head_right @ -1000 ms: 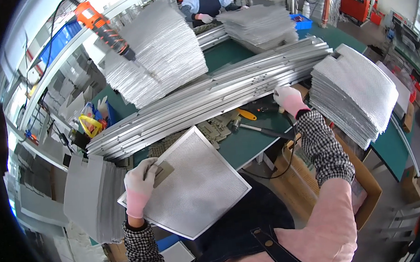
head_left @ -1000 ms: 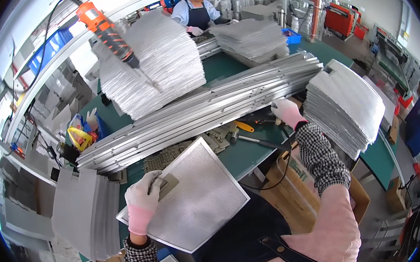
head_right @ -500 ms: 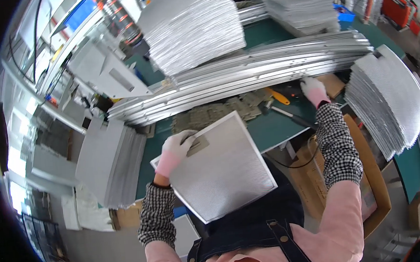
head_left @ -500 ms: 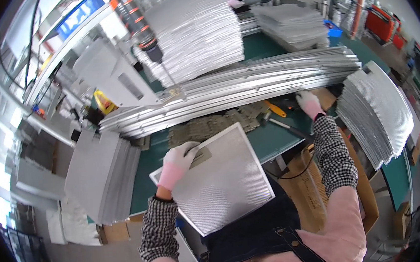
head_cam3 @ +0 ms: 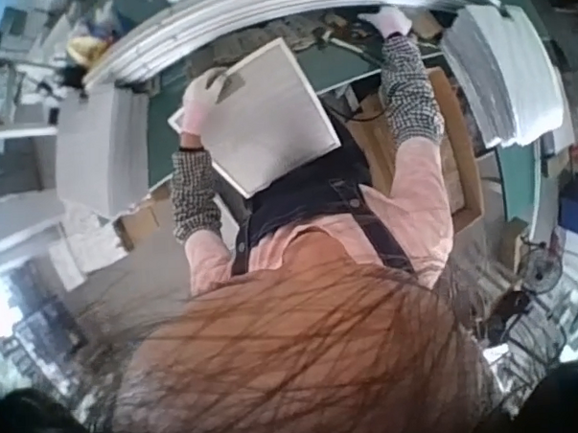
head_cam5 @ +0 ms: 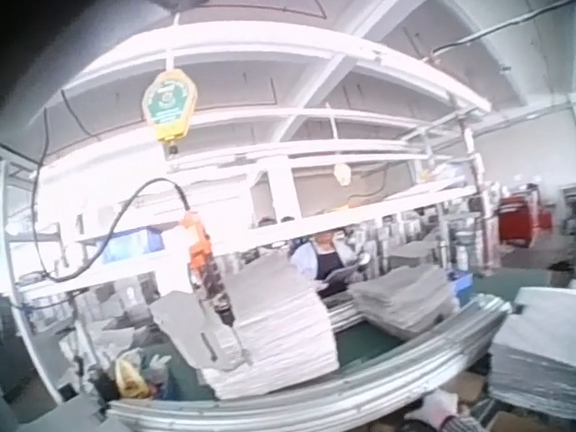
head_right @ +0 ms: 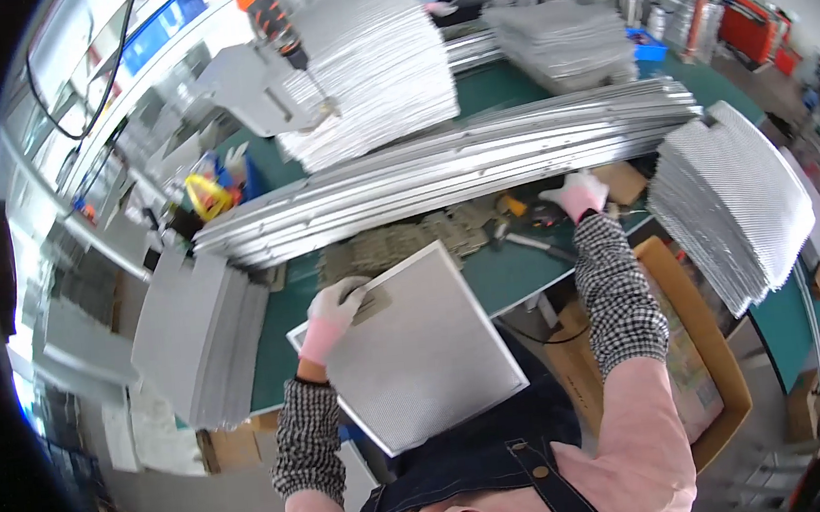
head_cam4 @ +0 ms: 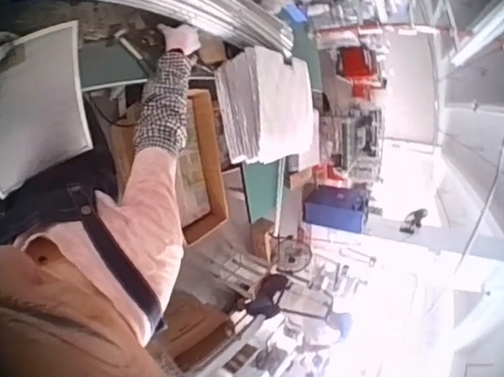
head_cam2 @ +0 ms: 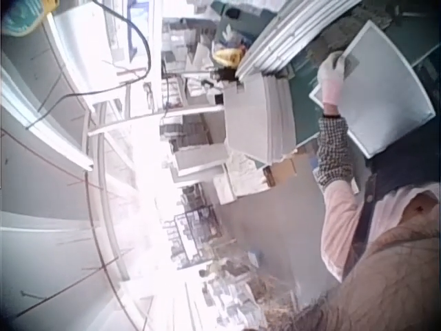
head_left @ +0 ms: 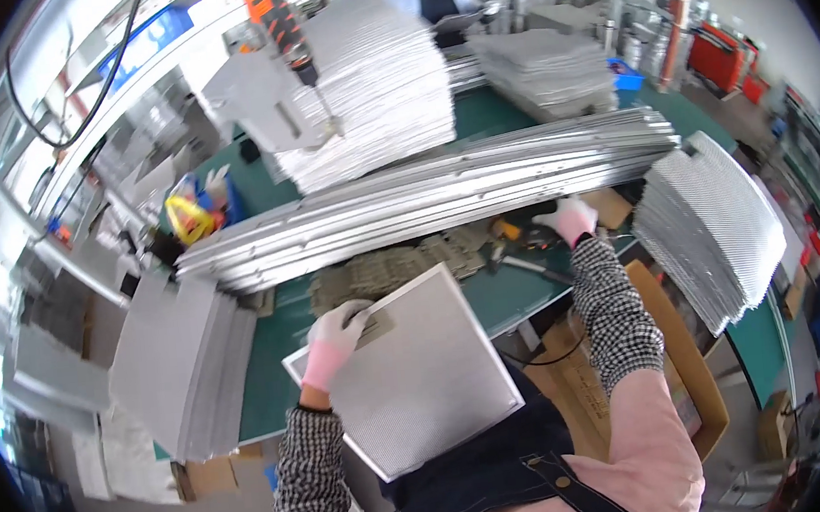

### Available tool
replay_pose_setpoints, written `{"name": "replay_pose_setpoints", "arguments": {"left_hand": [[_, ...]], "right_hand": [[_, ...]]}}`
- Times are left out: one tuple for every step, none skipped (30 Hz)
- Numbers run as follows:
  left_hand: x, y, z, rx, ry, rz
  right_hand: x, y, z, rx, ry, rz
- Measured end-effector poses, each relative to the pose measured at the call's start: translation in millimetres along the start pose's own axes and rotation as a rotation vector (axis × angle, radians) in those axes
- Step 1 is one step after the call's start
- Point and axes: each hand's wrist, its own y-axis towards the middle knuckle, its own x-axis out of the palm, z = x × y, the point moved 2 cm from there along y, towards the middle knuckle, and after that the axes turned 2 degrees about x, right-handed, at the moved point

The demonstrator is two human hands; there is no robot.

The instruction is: Assembling and inspecting metal mesh air filters by attaching frames and small metal components at a factory workstation.

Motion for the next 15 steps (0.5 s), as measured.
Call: {"name": "replay_pose_setpoints", "arguments": {"left_hand": [[-3.9, -3.7, 1.7, -0.028, 0.011, 0.003], [-4.3, -4.8, 1.3, -0.056, 0.021, 0.005], [-1.7, -2.8, -2.5, -0.086, 0.008, -0.026], [0.0, -0.2, 0.2, -0.076, 0.005, -0.027], [0.7, 0.7, 3.3, -0.094, 0.012, -0.039], [1.2, 1.6, 5.2, -0.117, 0.02, -0.048], [0.9, 0.0, 6.0, -0.125, 0.024, -0.044], [0.4, -0.4, 7.8, -0.095, 0.019, -0.032], [0.3, -0.8, 9.5, -0.068, 0.016, -0.019], [-0.4, -3.1, 7.9, -0.056, 0.018, -0.014], [1.7, -0.2, 5.4, -0.039, 0.015, -0.004], [2.1, 0.9, 2.2, -0.047, 0.017, -0.017], [4.9, 4.6, 3.7, -0.04, 0.016, -0.026], [4.5, 2.6, 2.3, -0.053, 0.021, -0.026], [4.3, 1.2, 0.4, -0.041, 0.02, -0.029]], "right_hand": [[-1.0, -1.6, -5.4, -0.024, 0.019, -0.071], [-3.1, -3.7, -6.1, -0.053, -0.002, -0.086], [-6.1, -6.3, -5.8, -0.09, -0.032, -0.072], [-7.0, -7.0, -4.5, -0.109, -0.045, -0.067], [-7.4, -6.2, -6.0, -0.133, -0.058, -0.063], [-7.5, -3.0, -9.0, -0.065, -0.084, -0.054], [-4.2, 0.0, -9.3, -0.031, -0.067, -0.041], [-1.4, 3.3, -8.7, 0.0, -0.049, -0.03], [-0.9, 6.5, -7.4, -0.023, -0.069, 0.05], [2.0, 8.7, -7.4, -0.04, -0.094, 0.065], [2.6, 11.5, -3.3, -0.032, -0.095, 0.079], [2.3, 11.0, 0.6, -0.09, -0.094, 0.131], [-0.9, 16.4, 14.2, -0.157, -0.208, 0.058], [-15.2, 11.1, 14.1, -0.196, -0.304, -0.016], [-33.8, 0.2, 15.2, -0.276, -0.335, 0.041]]}}
